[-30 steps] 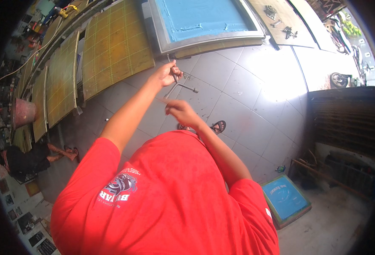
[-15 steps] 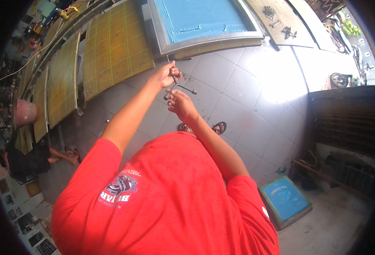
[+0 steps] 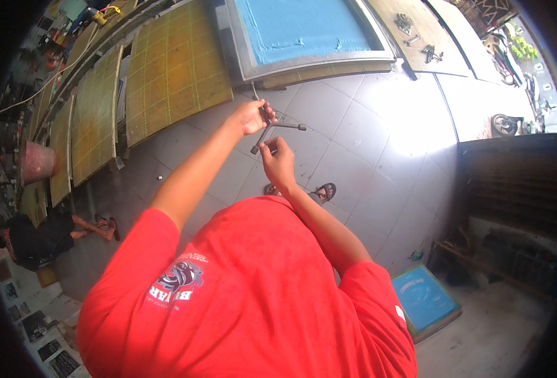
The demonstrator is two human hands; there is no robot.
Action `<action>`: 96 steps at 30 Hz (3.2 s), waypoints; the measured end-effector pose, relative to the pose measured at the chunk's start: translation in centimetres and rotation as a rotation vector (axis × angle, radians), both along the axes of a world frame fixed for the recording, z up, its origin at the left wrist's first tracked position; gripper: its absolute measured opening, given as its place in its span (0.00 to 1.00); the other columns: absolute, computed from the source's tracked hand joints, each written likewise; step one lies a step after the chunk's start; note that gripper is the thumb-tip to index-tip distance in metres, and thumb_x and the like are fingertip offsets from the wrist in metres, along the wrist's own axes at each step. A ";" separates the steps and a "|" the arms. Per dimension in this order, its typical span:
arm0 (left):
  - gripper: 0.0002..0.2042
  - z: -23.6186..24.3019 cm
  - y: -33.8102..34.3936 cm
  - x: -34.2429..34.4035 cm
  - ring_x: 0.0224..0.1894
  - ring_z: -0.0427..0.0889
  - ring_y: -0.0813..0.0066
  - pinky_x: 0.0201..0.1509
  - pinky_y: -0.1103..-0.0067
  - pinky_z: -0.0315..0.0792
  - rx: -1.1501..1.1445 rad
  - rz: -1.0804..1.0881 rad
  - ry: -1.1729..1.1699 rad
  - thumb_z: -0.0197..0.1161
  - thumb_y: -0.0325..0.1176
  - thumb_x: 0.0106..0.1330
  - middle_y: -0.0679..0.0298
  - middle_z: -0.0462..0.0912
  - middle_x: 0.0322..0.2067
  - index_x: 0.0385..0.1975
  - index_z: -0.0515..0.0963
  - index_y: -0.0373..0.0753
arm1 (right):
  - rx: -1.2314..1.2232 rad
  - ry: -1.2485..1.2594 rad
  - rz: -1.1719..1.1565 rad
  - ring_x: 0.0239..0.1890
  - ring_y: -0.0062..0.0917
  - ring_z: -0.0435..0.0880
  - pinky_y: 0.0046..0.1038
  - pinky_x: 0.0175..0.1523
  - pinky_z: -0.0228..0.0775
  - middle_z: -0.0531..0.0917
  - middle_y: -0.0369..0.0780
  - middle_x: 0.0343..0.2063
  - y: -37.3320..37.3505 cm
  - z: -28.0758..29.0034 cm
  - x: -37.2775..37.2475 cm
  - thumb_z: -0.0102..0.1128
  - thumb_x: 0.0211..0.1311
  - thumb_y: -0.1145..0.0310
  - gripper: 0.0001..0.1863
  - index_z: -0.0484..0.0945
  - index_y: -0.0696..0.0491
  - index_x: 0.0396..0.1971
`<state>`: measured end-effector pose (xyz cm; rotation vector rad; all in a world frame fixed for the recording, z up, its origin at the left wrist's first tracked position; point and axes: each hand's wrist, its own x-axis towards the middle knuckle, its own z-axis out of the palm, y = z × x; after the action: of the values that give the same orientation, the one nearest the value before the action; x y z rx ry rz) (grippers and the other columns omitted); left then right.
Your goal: The person loosens clamps on a screen printing frame using a T-handle socket wrench, removes the frame and places it on a stack, then positions a new frame onto the table and tightens the clamps to secure it.
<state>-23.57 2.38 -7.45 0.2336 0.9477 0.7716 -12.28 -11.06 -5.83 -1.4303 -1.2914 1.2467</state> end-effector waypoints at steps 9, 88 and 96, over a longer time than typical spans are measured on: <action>0.14 0.6 0.4 0.9 0.22 0.70 0.70 0.41 0.62 0.75 -0.058 0.109 -0.114 0.41 0.31 0.68 0.61 0.67 0.19 0.18 0.64 0.38 | -0.509 0.786 0.098 0.21 0.13 0.64 0.16 0.25 0.60 0.72 0.35 0.26 0.3 -2.0 2.7 0.50 0.58 0.72 0.33 0.50 0.49 0.64; 0.08 0.2 -1.0 0.3 0.30 0.74 0.70 0.41 0.69 0.74 0.120 0.066 -0.096 0.45 0.31 0.68 0.60 0.71 0.25 0.30 0.68 0.34 | -0.576 0.409 0.110 0.29 0.15 0.67 0.19 0.33 0.63 0.69 0.32 0.29 1.6 -4.3 1.9 0.48 0.61 0.70 0.34 0.46 0.40 0.66; 0.08 -0.1 0.7 0.5 0.30 0.73 0.68 0.44 0.66 0.74 -0.017 0.075 -0.103 0.46 0.31 0.68 0.62 0.70 0.22 0.28 0.67 0.35 | -0.071 0.639 0.176 0.23 0.13 0.65 0.16 0.29 0.60 0.70 0.32 0.28 0.5 1.9 2.8 0.45 0.56 0.78 0.34 0.52 0.46 0.64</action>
<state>-23.05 3.05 -7.50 0.1425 0.8693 0.8361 -9.43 -10.57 -3.93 -0.8556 -0.9435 1.7015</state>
